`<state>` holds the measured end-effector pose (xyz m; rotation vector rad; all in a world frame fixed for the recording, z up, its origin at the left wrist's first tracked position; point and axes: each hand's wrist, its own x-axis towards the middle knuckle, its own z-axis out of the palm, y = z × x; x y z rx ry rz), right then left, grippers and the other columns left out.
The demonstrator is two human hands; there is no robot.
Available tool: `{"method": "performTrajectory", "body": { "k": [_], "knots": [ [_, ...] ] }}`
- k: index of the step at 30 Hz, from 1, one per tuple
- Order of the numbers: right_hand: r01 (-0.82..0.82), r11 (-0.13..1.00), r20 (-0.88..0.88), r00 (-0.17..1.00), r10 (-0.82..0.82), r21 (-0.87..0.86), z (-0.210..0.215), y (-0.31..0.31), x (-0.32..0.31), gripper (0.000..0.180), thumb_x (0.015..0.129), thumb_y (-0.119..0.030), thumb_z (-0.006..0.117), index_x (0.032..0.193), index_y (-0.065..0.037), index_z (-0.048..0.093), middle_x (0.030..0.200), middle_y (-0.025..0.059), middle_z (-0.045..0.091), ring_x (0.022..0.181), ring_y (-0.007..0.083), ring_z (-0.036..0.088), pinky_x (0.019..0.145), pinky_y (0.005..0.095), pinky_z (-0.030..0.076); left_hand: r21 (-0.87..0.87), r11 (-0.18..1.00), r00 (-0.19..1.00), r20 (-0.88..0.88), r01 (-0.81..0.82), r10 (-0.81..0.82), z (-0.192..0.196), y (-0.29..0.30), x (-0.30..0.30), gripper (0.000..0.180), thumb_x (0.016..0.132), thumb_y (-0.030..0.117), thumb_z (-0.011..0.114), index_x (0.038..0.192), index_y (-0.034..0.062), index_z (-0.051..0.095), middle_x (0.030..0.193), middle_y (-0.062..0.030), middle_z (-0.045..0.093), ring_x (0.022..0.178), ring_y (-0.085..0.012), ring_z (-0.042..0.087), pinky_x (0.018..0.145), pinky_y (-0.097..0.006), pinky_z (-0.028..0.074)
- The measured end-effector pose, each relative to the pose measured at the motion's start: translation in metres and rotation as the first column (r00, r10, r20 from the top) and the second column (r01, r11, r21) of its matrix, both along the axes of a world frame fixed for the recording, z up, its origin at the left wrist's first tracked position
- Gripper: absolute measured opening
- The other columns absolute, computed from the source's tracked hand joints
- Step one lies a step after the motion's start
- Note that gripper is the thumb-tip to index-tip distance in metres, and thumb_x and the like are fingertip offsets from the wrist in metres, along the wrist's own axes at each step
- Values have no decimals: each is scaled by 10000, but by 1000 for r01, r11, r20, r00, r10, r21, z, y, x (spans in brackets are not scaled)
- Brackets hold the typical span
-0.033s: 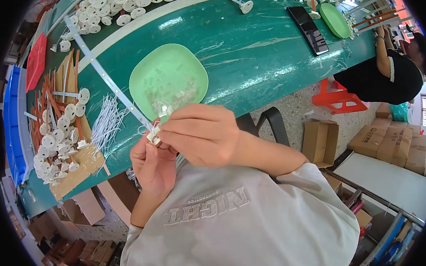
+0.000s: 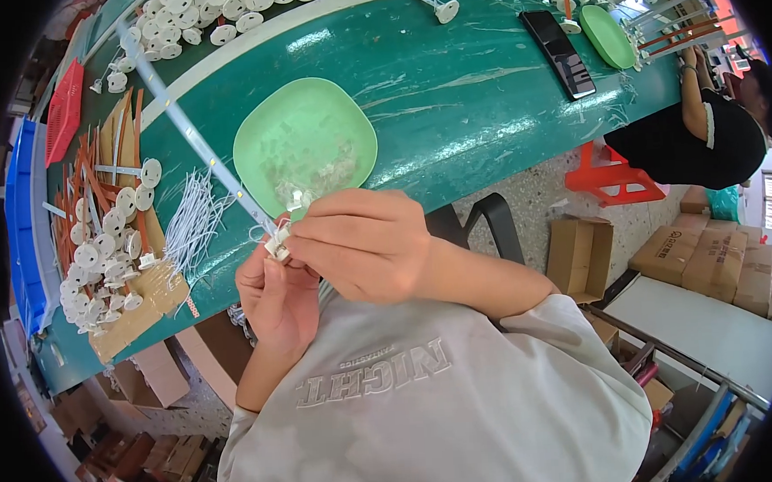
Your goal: Assembling small white plastic components onto an LED light strip.
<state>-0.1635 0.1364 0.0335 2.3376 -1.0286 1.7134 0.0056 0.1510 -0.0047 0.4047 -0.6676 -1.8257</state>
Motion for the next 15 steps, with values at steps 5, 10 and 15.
{"method": "performTrajectory", "body": {
  "k": [5,10,15],
  "knots": [
    [-130,968,22,992,128,214,6,-21,-3,168,685,18,729,851,-1,709,851,110,701,710,247,679,611,320,556,-135,988,974,205,-74,101,-8,-20,18,363,924,-14,586,1282,39,581,1309,-218,567,1171,-355,589,925,-485,544],
    [135,781,-210,978,-5,610,10,-81,-31,116,749,-37,692,858,2,702,854,152,694,722,280,683,655,352,549,-255,938,870,376,-235,320,-28,-40,35,349,913,-10,598,1260,-34,570,1266,-206,592,1138,-372,605,843,-439,582],
    [457,597,-526,847,-68,659,3,-110,-13,195,765,-162,695,895,-19,719,893,206,686,838,339,691,762,418,542,-361,912,929,228,-196,290,-40,-43,35,368,904,-36,597,1271,-35,567,1238,-228,598,1129,-377,605,852,-492,573]
  ]
}}
